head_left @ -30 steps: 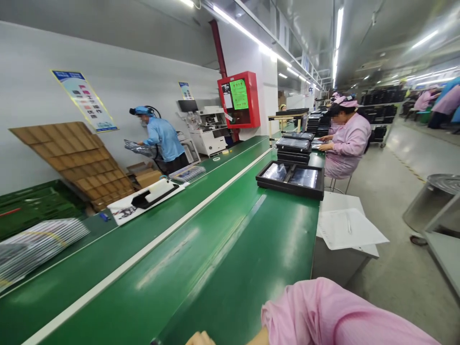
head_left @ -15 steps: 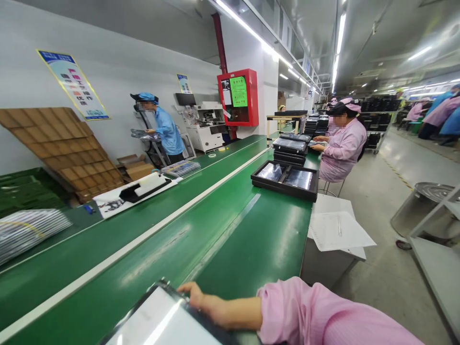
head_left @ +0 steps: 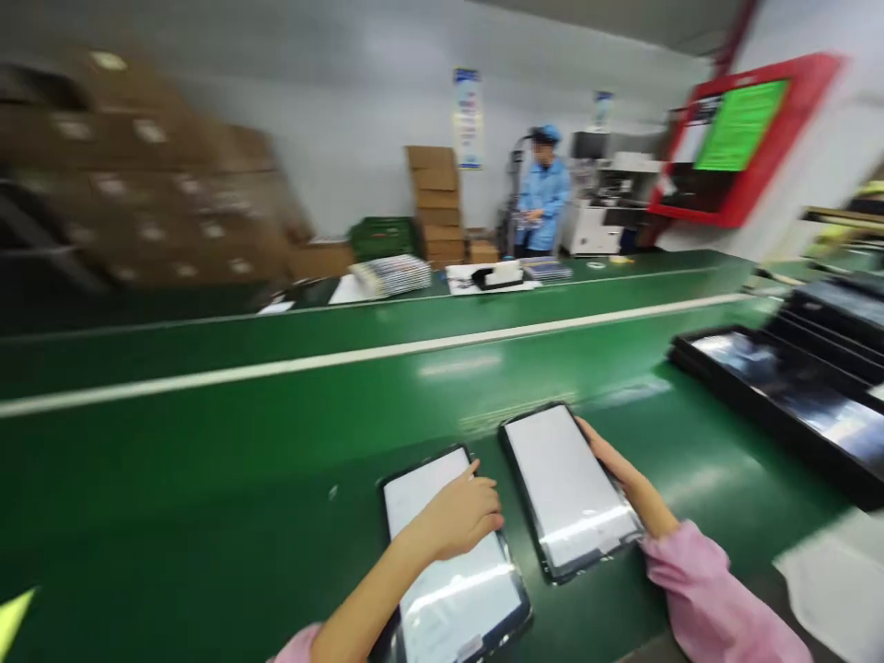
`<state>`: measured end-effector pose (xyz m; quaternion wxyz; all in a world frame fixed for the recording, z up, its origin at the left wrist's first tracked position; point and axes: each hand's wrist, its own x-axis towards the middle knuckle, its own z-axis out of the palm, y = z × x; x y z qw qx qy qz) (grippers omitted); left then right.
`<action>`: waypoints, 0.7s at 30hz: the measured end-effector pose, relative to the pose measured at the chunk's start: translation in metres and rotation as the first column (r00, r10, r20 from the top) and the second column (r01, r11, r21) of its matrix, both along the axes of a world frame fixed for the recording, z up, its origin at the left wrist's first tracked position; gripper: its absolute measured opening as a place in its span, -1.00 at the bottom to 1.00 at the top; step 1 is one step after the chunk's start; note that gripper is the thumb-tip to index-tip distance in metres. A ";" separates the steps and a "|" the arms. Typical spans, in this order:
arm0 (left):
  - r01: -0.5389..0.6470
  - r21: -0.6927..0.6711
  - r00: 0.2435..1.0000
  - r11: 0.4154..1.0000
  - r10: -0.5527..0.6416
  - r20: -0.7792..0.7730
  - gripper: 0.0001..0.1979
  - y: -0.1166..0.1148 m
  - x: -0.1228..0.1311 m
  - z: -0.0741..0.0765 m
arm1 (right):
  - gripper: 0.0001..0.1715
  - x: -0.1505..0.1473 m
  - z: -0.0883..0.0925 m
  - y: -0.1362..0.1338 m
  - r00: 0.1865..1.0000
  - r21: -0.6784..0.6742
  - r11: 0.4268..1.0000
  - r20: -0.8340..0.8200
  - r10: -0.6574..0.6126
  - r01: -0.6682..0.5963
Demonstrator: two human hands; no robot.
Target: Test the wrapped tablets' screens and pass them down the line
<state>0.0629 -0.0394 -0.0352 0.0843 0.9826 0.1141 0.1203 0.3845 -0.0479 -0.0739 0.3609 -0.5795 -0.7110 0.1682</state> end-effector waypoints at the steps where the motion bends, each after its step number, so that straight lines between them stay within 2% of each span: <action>1: -0.092 -0.015 0.996 0.996 0.092 -0.011 -0.63 -0.003 0.000 0.002 | -0.20 0.002 -0.003 0.000 0.989 -0.072 0.995 -0.132 0.065 -0.075; 4: -0.256 -0.068 0.963 0.964 0.247 -0.109 -0.63 0.003 0.000 0.008 | -0.17 0.007 -0.013 -0.001 0.889 -0.248 0.956 -0.457 0.031 -0.160; 6: -0.279 -0.109 0.942 0.954 0.250 -0.225 -0.60 0.005 -0.009 0.009 | -0.14 0.010 -0.018 -0.002 0.809 -0.325 0.921 -0.588 -0.020 -0.213; 8: -0.294 -0.110 0.926 0.950 0.253 -0.281 -0.58 -0.008 -0.024 0.009 | -0.11 0.010 -0.022 -0.004 0.775 -0.367 0.898 -0.630 -0.047 -0.244; 10: -0.313 -0.057 0.927 0.948 0.292 -0.233 -0.47 -0.039 -0.040 0.007 | -0.09 0.008 -0.025 -0.005 0.784 -0.383 0.894 -0.618 -0.058 -0.235; 12: -0.312 0.019 0.939 0.950 0.311 -0.148 -0.29 -0.080 -0.053 0.002 | -0.04 0.003 -0.029 -0.005 0.809 -0.381 0.904 -0.584 -0.070 -0.197; 14: -0.290 0.113 0.946 0.950 0.302 -0.118 -0.37 -0.121 -0.062 -0.008 | 0.03 -0.002 -0.034 -0.002 0.842 -0.368 0.914 -0.536 -0.056 -0.173; 15: -0.318 0.169 0.936 0.933 0.338 -0.103 -0.38 -0.138 -0.066 -0.014 | 0.06 -0.006 -0.037 0.000 0.865 -0.354 0.919 -0.502 -0.029 -0.174; 17: -0.459 0.241 0.866 0.855 0.491 -0.096 -0.29 -0.162 -0.073 -0.027 | 0.05 -0.013 -0.041 0.004 0.919 -0.285 0.943 -0.391 0.047 -0.169; 18: -0.556 0.257 0.800 0.790 0.593 -0.094 -0.22 -0.169 -0.076 -0.033 | 0.01 -0.018 -0.041 0.005 0.949 -0.224 0.963 -0.305 0.075 -0.148; 21: -0.804 0.264 0.536 0.533 0.842 -0.066 -0.01 -0.177 -0.087 -0.046 | -0.12 -0.038 -0.027 0.003 0.997 0.047 0.997 0.056 0.055 -0.057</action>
